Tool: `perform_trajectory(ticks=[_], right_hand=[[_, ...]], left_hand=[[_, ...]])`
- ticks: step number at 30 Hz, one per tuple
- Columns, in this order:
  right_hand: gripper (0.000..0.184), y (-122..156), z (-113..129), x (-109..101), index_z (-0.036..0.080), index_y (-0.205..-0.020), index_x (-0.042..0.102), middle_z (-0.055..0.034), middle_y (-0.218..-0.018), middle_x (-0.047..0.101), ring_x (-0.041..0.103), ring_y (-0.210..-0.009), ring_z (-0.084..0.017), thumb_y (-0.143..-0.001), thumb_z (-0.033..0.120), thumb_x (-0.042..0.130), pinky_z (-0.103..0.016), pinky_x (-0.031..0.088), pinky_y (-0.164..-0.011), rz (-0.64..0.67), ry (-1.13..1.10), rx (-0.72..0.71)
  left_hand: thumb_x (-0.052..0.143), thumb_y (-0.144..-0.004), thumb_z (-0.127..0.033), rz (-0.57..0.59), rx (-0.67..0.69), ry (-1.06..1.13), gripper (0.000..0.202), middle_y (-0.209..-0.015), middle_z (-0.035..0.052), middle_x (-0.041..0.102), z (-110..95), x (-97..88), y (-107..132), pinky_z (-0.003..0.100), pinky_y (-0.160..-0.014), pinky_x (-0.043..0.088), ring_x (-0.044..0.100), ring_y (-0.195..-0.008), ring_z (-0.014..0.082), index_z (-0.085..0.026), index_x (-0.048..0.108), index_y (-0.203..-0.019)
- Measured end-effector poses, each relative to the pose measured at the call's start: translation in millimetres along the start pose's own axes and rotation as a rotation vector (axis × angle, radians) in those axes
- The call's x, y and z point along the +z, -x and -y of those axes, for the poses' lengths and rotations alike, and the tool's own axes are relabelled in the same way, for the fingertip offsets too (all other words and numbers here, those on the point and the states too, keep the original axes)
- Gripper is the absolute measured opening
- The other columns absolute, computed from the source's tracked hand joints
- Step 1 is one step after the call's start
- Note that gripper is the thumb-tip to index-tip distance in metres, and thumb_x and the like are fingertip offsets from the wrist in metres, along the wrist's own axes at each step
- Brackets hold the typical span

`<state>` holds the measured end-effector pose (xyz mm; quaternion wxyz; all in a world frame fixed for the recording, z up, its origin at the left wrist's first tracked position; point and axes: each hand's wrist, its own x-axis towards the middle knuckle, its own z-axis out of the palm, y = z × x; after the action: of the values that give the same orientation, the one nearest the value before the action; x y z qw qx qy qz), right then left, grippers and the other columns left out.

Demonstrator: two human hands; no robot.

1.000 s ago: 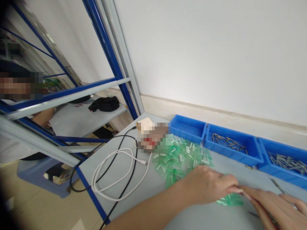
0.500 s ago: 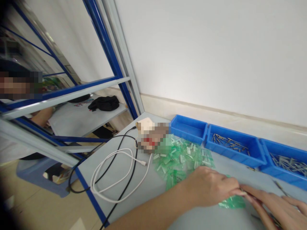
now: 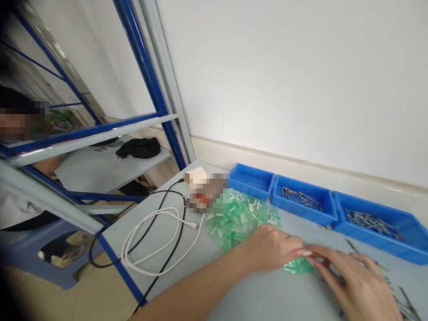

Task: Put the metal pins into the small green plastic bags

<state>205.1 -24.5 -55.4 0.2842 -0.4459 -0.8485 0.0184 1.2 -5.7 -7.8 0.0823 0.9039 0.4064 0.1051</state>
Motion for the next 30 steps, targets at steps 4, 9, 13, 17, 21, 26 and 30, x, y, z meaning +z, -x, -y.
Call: perform_trajectory(ticks=[4,9,13,17,21,26,30], right_hand=[[0.036,-11,12,-9,0.028,-0.085,0.064,0.0002,-0.076,0.067,0.06,-0.062,-0.018,-0.084,0.054,0.038,-0.034,0.038,-0.068,0.012,-0.001,0.008],[0.04,-16,15,-13,0.027,-0.089,0.065,-0.0008,-0.081,0.068,0.061,-0.068,-0.018,-0.087,0.051,0.033,-0.034,0.037,-0.072,0.032,0.003,0.068],[0.04,-17,17,-15,0.025,-0.089,0.064,-0.0023,-0.086,0.068,0.062,-0.075,-0.019,-0.089,0.048,0.031,-0.035,0.036,-0.075,0.082,-0.037,0.114],[0.033,-21,23,-19,0.025,-0.094,0.061,-0.0024,-0.083,0.068,0.061,-0.071,-0.018,-0.089,0.044,0.034,-0.036,0.034,-0.075,0.129,-0.081,0.127],[0.033,-23,28,-23,0.024,-0.089,0.061,-0.0028,-0.083,0.068,0.061,-0.071,-0.018,-0.091,0.041,0.033,-0.036,0.031,-0.076,0.135,-0.094,0.139],[0.031,-25,31,-24,0.025,-0.091,0.06,-0.0003,-0.083,0.068,0.06,-0.073,-0.017,-0.092,0.039,0.033,-0.036,0.029,-0.078,0.168,-0.11,0.155],[0.024,-26,33,-23,0.025,-0.094,0.057,0.0011,-0.078,0.067,0.06,-0.073,-0.016,-0.089,0.04,0.039,-0.035,0.029,-0.077,0.188,-0.138,0.161]], left_hand=[[0.035,-0.091,-0.039,0.022,-0.029,0.027,0.036,-0.071,0.0006,0.065,-1,-7.0,1,0.02,-0.054,0.04,0.063,-0.069,0.0141,-0.016,0.058,-0.074],[0.036,-0.09,-0.043,-0.001,-0.052,0.069,0.033,-0.073,-0.0006,0.066,-1,-6.7,2,0.019,-0.056,0.039,0.062,-0.069,0.0133,-0.018,0.058,-0.089],[0.035,-0.091,-0.041,-0.008,-0.053,0.062,0.032,-0.073,-0.0001,0.065,0,-4.7,2,0.019,-0.057,0.037,0.062,-0.07,0.0126,-0.019,0.059,-0.093],[0.035,-0.091,-0.038,-0.031,-0.068,0.063,0.035,-0.073,0.001,0.065,-1,-6.8,2,0.019,-0.059,0.037,0.06,-0.07,0.0125,-0.018,0.062,-0.082],[0.034,-0.091,-0.042,-0.028,-0.084,0.096,0.038,-0.073,0.0017,0.064,-2,-8.4,4,0.02,-0.062,0.038,0.06,-0.071,0.0129,-0.017,0.062,-0.083],[0.032,-0.092,-0.04,0.02,-0.09,0.026,0.033,-0.081,0.0028,0.065,-2,-5.6,3,0.021,-0.065,0.04,0.061,-0.077,0.0148,-0.019,0.057,-0.099],[0.031,-0.092,-0.04,0.035,-0.095,-0.028,0.036,-0.077,0.0035,0.065,-2,-6.1,3,0.021,-0.064,0.041,0.062,-0.076,0.0154,-0.017,0.059,-0.094]])
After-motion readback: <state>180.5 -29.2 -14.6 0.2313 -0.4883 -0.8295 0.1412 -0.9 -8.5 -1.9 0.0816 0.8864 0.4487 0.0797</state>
